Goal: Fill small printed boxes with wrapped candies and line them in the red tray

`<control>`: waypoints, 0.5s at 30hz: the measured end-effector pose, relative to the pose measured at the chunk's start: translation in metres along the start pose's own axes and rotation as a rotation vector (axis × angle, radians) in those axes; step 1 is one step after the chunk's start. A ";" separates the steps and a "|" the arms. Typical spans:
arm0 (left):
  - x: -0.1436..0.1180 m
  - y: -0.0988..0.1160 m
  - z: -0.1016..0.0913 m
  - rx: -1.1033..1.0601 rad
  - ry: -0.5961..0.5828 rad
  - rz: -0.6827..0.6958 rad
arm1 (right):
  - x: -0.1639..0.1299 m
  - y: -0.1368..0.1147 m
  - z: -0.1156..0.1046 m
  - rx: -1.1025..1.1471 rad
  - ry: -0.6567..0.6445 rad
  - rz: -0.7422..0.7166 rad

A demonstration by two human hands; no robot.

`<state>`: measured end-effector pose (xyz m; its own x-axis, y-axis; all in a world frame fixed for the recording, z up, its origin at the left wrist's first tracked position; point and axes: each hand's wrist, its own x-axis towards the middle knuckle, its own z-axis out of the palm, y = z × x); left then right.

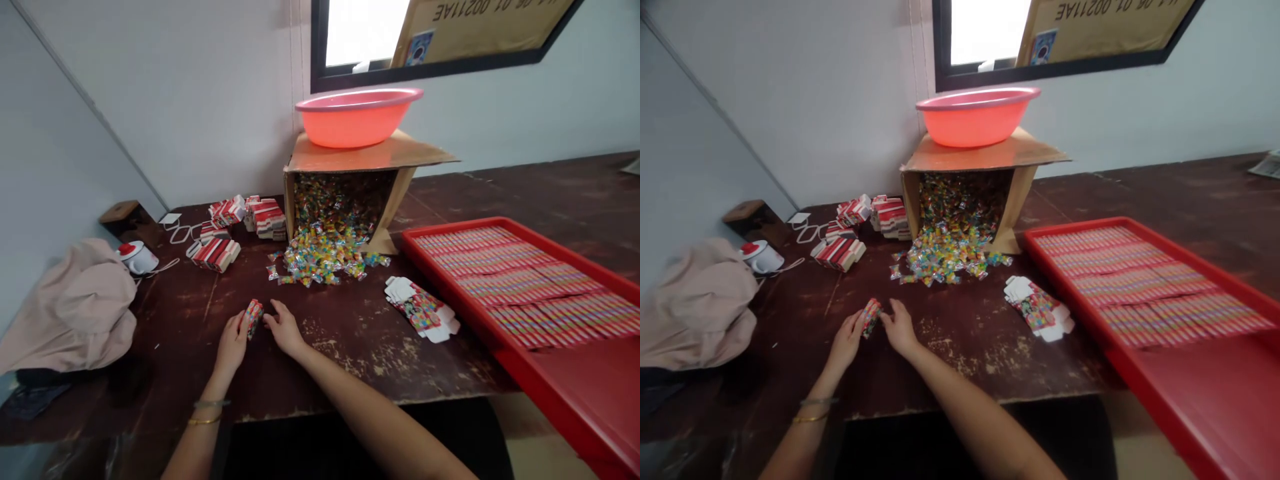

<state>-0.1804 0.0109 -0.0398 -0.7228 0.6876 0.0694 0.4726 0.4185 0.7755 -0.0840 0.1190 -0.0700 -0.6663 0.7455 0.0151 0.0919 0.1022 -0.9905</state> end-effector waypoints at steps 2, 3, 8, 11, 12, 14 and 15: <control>-0.002 -0.001 0.000 -0.006 0.011 -0.005 | -0.010 0.006 -0.014 -0.002 -0.039 -0.008; -0.002 -0.002 0.000 0.001 0.013 0.000 | -0.015 0.007 -0.023 -0.010 -0.057 -0.017; -0.003 -0.015 0.003 0.183 -0.046 0.156 | -0.049 -0.004 -0.096 -0.130 -0.047 -0.106; -0.003 -0.018 -0.002 0.293 -0.040 0.214 | -0.072 -0.010 -0.165 -0.337 0.101 -0.186; -0.003 -0.016 -0.006 0.329 0.028 0.216 | -0.081 -0.010 -0.191 -0.443 0.179 -0.210; -0.005 -0.005 -0.016 0.406 0.167 0.258 | -0.097 -0.005 -0.241 -0.674 0.349 -0.220; -0.007 0.003 -0.022 0.432 0.236 0.275 | -0.105 -0.002 -0.262 -0.776 0.434 -0.194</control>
<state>-0.1849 -0.0054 -0.0242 -0.6133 0.6753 0.4097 0.7873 0.4813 0.3854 0.1797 0.2137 -0.0340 -0.3991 0.8356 0.3775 0.5842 0.5491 -0.5976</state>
